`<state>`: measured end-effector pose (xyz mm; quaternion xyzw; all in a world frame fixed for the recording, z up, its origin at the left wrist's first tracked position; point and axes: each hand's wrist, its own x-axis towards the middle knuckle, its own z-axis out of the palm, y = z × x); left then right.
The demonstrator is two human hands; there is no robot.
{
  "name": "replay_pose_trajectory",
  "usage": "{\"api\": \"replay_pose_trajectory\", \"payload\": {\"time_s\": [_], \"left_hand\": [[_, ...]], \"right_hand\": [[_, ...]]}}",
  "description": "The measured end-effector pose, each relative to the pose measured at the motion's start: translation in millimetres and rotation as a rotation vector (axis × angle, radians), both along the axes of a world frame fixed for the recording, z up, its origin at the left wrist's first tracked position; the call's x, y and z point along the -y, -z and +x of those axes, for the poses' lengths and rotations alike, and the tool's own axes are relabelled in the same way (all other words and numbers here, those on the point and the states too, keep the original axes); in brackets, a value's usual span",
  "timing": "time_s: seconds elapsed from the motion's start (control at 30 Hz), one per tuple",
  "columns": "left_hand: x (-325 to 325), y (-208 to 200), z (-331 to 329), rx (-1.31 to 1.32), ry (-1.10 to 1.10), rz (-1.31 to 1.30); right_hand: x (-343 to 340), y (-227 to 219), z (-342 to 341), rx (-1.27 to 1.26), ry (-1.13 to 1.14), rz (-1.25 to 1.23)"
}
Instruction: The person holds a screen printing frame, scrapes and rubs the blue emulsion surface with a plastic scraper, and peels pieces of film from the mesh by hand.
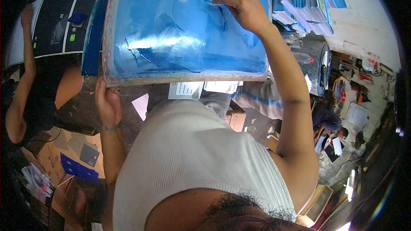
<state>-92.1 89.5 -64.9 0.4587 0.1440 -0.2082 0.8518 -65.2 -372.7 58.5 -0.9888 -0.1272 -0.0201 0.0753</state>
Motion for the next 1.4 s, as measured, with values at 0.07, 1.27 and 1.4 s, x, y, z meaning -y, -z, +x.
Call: {"api": "replay_pose_trajectory", "payload": {"time_s": [0.07, 1.27, 1.4], "left_hand": [[-4, 6, 1, -0.002, 0.003, -0.030], [-7, 9, 3, 0.037, 0.034, -0.080], [-4, 3, 1, 0.034, 0.020, -0.054]], "right_hand": [[-4, -3, -2, -0.021, -0.001, 0.007], [5, -78, -119, -0.085, 0.707, 1.069], [-9, -58, -111, -0.115, 0.752, 0.954]]}}
